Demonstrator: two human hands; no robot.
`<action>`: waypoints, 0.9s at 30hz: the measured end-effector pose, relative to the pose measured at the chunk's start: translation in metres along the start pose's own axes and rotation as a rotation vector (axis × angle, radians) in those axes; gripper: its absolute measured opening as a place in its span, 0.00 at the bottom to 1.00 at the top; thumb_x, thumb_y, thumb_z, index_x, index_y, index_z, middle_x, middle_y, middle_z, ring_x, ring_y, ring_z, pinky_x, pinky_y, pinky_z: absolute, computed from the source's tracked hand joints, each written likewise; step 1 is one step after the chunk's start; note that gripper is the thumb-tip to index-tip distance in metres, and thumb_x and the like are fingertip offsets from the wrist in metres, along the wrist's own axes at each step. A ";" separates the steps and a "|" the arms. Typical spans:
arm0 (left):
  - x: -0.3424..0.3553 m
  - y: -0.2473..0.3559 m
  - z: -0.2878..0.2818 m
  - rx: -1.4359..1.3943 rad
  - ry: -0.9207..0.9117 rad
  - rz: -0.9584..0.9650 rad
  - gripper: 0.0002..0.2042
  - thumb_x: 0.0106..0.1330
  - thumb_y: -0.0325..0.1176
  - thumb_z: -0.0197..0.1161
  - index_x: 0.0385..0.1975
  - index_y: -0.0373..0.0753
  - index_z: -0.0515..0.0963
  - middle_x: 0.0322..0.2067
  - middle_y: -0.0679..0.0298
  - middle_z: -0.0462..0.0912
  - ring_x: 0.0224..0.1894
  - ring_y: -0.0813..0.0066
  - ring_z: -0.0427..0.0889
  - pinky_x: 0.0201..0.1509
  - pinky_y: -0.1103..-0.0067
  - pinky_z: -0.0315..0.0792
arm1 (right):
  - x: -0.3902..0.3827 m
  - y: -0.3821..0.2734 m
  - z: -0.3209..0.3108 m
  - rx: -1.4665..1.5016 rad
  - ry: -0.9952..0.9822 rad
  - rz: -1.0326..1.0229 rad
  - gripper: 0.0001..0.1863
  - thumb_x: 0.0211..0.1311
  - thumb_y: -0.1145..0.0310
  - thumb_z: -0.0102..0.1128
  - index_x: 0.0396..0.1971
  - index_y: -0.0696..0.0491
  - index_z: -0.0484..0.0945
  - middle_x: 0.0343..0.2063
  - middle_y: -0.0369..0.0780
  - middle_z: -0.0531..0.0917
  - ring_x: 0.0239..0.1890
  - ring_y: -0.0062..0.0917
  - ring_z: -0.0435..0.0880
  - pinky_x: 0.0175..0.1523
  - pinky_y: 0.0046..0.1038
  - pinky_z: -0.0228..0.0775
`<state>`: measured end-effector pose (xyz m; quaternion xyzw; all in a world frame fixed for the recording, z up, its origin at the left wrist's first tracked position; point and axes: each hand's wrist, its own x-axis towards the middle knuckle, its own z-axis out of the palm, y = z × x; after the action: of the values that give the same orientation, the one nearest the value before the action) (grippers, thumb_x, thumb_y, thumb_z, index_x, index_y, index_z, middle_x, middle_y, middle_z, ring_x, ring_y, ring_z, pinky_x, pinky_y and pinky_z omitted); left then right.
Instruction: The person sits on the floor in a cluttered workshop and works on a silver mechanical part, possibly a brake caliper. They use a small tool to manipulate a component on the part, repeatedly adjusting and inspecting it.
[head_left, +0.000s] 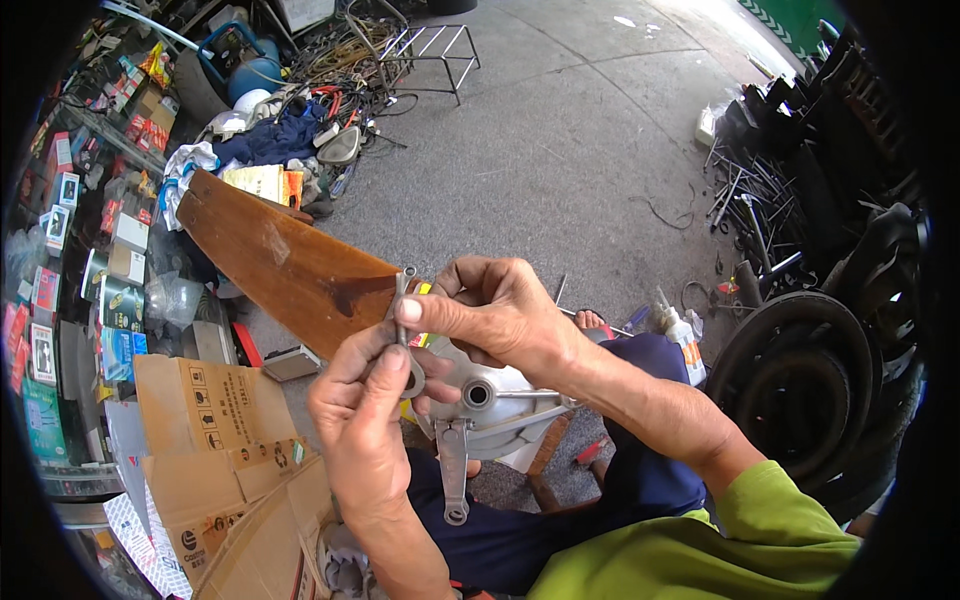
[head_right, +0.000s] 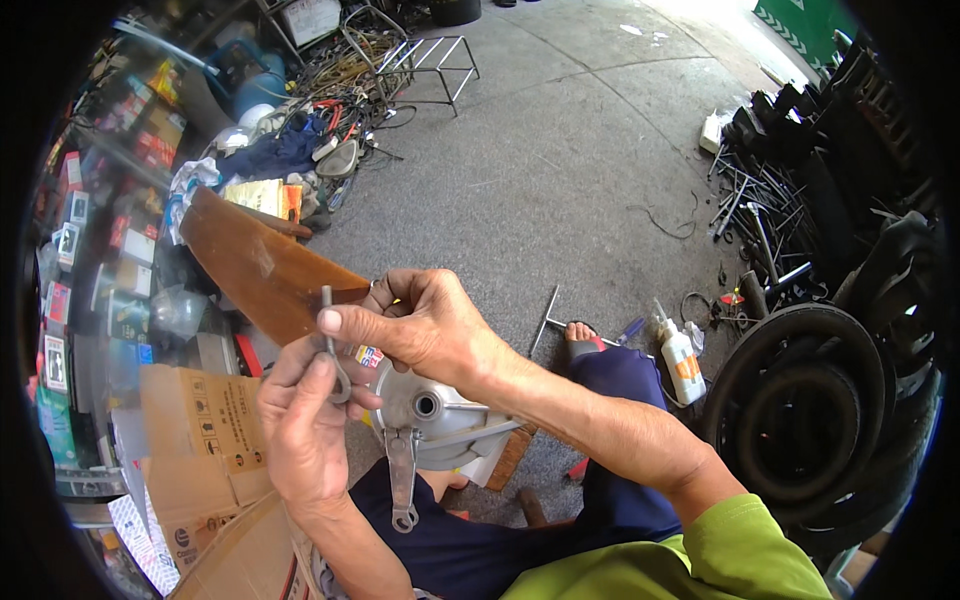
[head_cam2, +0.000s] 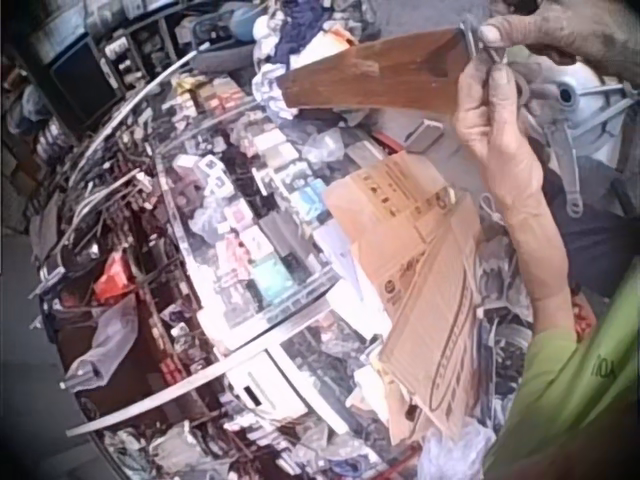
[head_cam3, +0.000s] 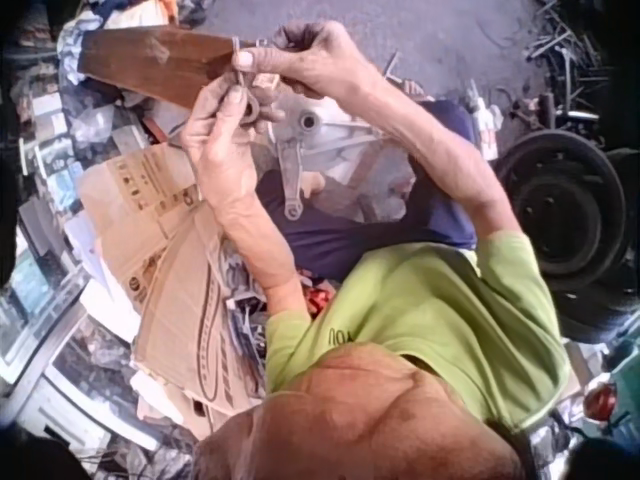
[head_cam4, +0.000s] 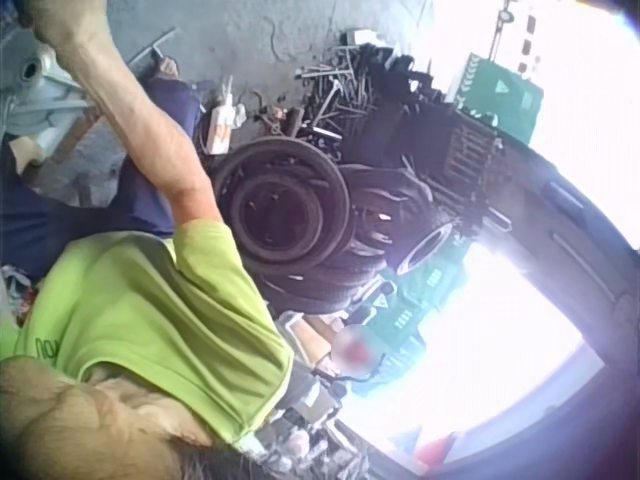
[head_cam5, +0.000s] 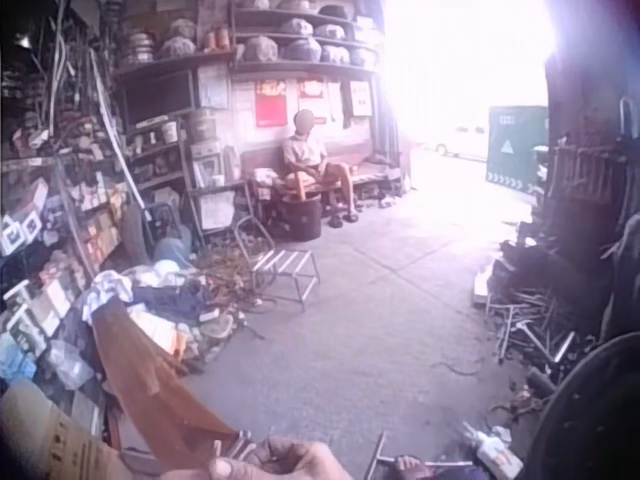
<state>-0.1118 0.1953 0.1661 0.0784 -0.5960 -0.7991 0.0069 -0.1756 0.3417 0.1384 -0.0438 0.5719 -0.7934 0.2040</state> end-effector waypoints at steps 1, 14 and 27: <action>-0.001 0.001 -0.003 -0.049 -0.002 -0.003 0.11 0.69 0.30 0.55 0.45 0.30 0.77 0.30 0.56 0.84 0.25 0.73 0.82 0.26 0.85 0.69 | -0.001 -0.003 -0.001 0.023 -0.028 0.083 0.19 0.56 0.54 0.70 0.26 0.57 0.78 0.13 0.30 0.73 0.12 0.09 0.66 0.15 0.14 0.51; 0.005 0.000 0.000 -0.273 0.020 -0.084 0.28 0.75 0.51 0.39 0.54 0.28 0.70 0.51 0.42 0.77 0.55 0.51 0.77 0.53 0.64 0.73 | -0.003 -0.002 -0.011 0.051 -0.004 0.143 0.14 0.65 0.60 0.61 0.26 0.55 0.78 0.12 0.31 0.72 0.13 0.09 0.67 0.15 0.13 0.52; 0.005 -0.002 0.004 -0.096 0.006 -0.077 0.23 0.73 0.46 0.47 0.48 0.27 0.74 0.41 0.48 0.82 0.42 0.60 0.84 0.44 0.71 0.76 | -0.005 -0.004 -0.012 -0.013 -0.008 -0.010 0.15 0.64 0.59 0.63 0.30 0.57 0.79 0.15 0.31 0.76 0.15 0.09 0.70 0.17 0.14 0.56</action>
<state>-0.1172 0.1993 0.1648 0.1031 -0.5536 -0.8261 -0.0183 -0.1753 0.3550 0.1390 -0.0514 0.5760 -0.7905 0.2019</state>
